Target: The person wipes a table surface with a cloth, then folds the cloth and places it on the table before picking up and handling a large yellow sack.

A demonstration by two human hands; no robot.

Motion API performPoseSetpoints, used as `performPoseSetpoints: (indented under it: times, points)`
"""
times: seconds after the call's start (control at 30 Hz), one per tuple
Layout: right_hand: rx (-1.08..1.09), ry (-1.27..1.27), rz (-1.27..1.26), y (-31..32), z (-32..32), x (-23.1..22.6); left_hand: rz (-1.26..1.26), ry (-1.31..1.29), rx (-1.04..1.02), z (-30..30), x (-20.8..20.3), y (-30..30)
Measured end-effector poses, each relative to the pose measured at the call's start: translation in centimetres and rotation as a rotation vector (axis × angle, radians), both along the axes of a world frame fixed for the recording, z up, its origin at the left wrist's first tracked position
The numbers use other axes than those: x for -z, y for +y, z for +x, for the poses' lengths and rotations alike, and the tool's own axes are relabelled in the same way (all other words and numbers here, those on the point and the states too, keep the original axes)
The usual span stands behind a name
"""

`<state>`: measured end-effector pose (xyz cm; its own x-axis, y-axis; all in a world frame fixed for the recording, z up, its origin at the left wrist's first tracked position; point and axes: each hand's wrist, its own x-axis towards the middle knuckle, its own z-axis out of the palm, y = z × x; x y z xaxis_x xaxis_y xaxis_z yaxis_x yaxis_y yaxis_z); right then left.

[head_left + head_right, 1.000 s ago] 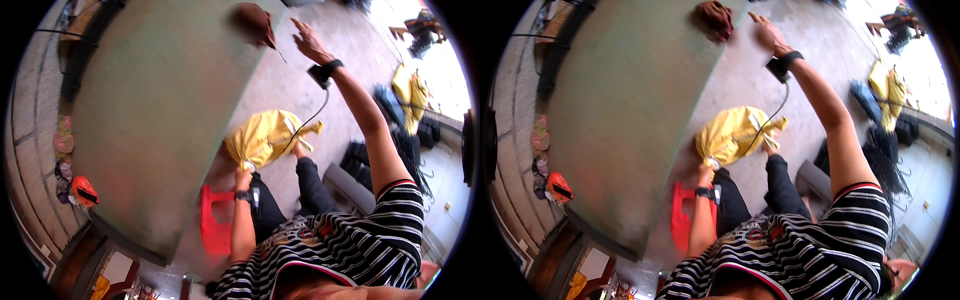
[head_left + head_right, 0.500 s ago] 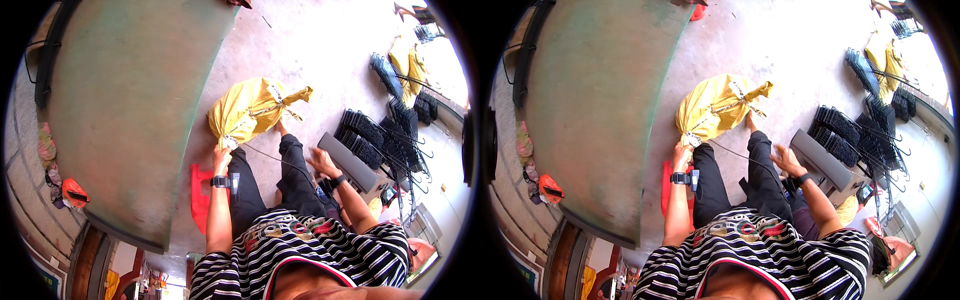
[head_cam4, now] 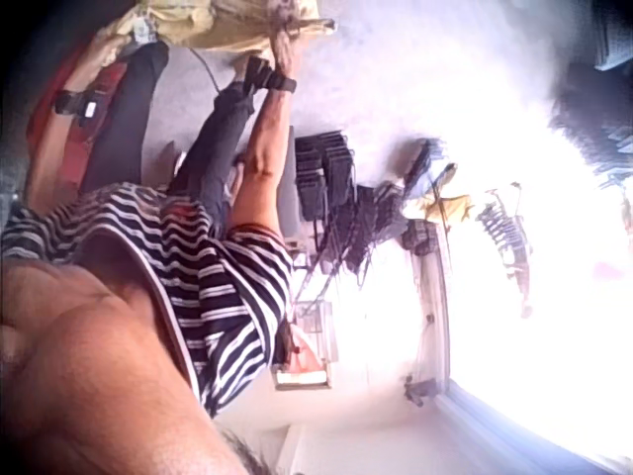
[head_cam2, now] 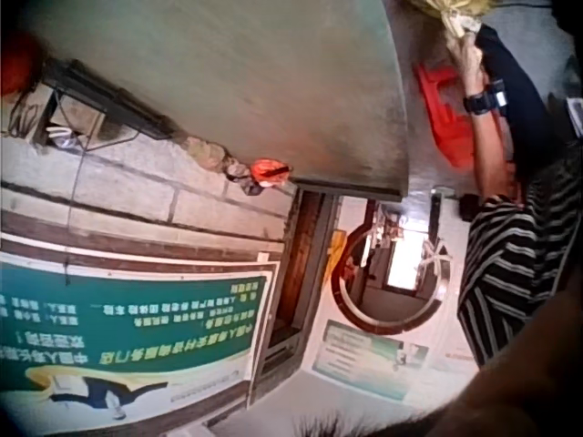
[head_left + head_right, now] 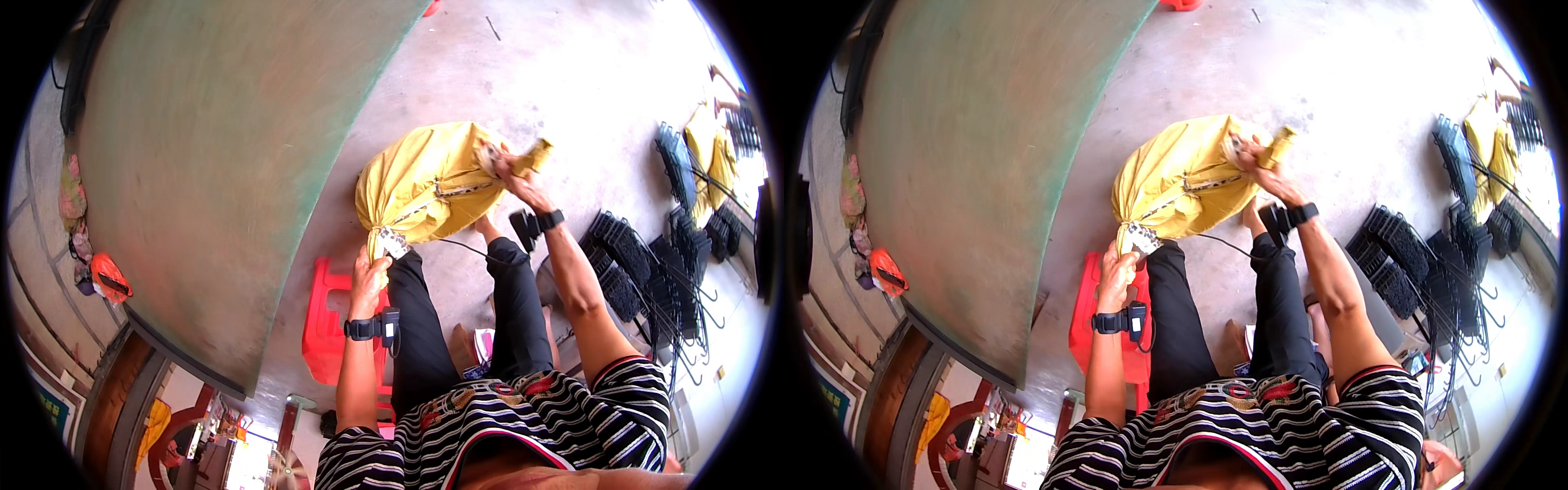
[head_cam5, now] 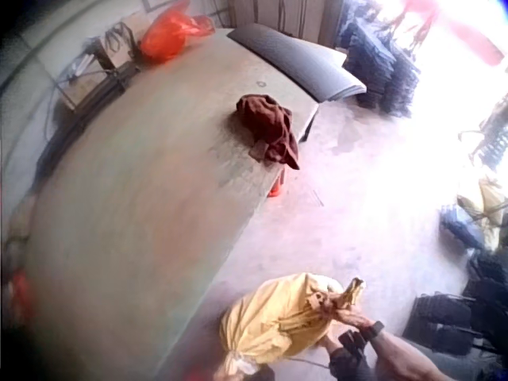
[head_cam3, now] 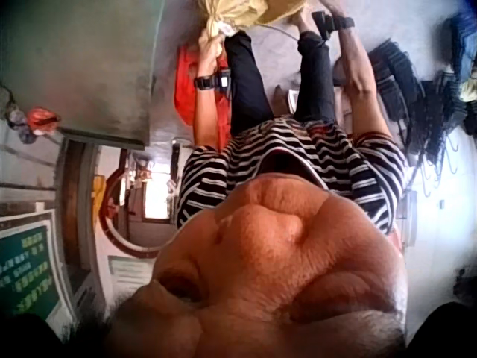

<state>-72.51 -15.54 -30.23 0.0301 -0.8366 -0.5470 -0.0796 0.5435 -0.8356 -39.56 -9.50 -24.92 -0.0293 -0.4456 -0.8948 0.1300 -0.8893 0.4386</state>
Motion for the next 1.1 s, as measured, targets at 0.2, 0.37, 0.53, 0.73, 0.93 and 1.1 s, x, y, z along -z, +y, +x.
performPoseSetpoints:
  times: [0.2, 0.37, 0.53, 0.73, 0.93, 1.1]
  points:
    - [0.118, -0.197, -0.071, 0.3, -1.2, -0.8, -0.024, 0.379, -0.484, 3.3, 3.4, 2.6]
    - [0.202, -0.117, -0.059, 1.1, 0.4, -0.7, -0.798, -0.646, 0.480, 0.4, 3.6, -3.3]
    - [0.196, -0.130, -0.088, 0.4, 0.3, -1.5, -1.085, -0.405, 0.447, -0.7, 6.5, -7.3]
    - [0.375, -0.442, -0.062, -1.3, -0.1, 0.2, -0.764, -0.032, -0.152, -3.5, 6.3, -7.5]
    - [0.656, -0.418, 0.146, 1.4, 0.5, 0.4, -0.573, 0.154, -0.284, -3.3, 6.5, -5.5]
    - [0.603, -0.172, 0.339, 6.4, 1.1, -2.6, -0.235, 0.002, -0.403, -3.0, 4.6, 0.6]
